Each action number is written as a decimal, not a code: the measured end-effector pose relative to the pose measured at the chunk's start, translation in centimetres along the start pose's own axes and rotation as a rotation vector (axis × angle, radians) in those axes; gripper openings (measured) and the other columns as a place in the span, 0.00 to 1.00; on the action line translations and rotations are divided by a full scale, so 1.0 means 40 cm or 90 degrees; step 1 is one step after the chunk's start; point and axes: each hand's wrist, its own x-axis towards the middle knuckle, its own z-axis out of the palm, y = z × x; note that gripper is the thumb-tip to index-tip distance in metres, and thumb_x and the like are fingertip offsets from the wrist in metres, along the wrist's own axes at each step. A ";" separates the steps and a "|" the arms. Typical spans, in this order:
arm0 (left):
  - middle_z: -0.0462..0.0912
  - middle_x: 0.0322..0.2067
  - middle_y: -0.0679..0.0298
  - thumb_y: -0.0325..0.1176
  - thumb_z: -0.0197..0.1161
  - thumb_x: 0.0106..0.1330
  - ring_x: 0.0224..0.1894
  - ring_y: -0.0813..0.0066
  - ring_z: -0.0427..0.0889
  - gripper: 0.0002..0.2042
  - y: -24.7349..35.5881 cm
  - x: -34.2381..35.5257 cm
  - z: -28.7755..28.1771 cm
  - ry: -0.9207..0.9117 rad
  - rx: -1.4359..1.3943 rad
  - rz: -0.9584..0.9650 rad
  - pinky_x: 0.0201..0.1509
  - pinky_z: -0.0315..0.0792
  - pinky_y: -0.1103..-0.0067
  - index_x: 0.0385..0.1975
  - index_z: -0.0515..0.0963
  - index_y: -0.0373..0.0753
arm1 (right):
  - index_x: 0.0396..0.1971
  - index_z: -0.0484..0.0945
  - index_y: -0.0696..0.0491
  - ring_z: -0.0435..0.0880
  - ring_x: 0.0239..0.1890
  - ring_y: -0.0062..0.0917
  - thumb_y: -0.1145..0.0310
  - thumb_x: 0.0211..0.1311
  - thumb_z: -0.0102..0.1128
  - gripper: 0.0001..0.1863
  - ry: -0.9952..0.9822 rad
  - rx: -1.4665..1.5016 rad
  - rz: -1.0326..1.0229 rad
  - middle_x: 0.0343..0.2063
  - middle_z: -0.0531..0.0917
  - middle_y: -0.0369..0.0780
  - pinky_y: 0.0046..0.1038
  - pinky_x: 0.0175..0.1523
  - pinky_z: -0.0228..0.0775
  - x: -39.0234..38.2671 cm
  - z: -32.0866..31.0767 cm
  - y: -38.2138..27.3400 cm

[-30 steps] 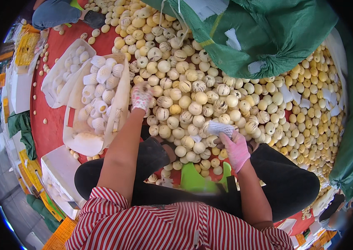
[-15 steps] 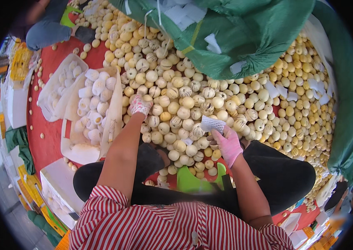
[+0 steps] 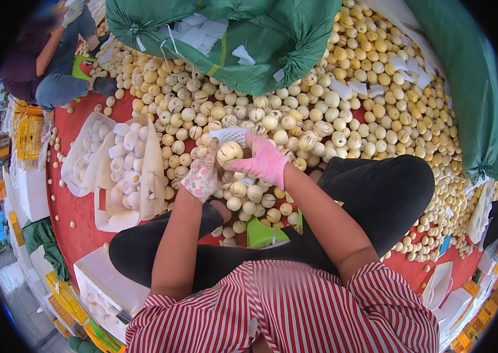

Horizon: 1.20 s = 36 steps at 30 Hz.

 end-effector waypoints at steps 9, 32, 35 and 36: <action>0.75 0.53 0.58 0.74 0.41 0.58 0.53 0.63 0.75 0.42 -0.051 -0.118 0.057 0.022 -0.294 -0.060 0.55 0.70 0.60 0.56 0.68 0.41 | 0.45 0.74 0.55 0.72 0.19 0.12 0.62 0.56 0.66 0.20 -0.149 0.171 0.111 0.31 0.81 0.34 0.15 0.25 0.64 -0.137 0.000 -0.027; 0.74 0.45 0.53 0.38 0.67 0.54 0.48 0.64 0.76 0.31 -0.204 -0.178 0.130 0.545 0.579 0.635 0.55 0.70 0.75 0.58 0.66 0.37 | 0.60 0.64 0.58 0.74 0.54 0.30 0.69 0.51 0.55 0.32 0.064 -0.290 -0.148 0.51 0.74 0.44 0.28 0.58 0.66 -0.153 0.093 0.038; 0.74 0.47 0.54 0.31 0.66 0.54 0.48 0.67 0.76 0.27 -0.153 -0.232 0.126 0.347 0.213 0.447 0.51 0.73 0.74 0.56 0.67 0.37 | 0.62 0.62 0.59 0.78 0.45 0.26 0.63 0.60 0.56 0.31 -0.036 -0.137 -0.165 0.49 0.76 0.43 0.26 0.51 0.70 -0.187 0.156 -0.005; 0.76 0.46 0.56 0.30 0.65 0.56 0.43 0.73 0.78 0.24 -0.136 -0.262 0.108 0.309 0.131 0.351 0.44 0.76 0.77 0.55 0.68 0.37 | 0.62 0.62 0.59 0.77 0.38 0.22 0.61 0.61 0.56 0.31 -0.095 -0.090 -0.088 0.45 0.76 0.41 0.23 0.44 0.70 -0.202 0.158 -0.028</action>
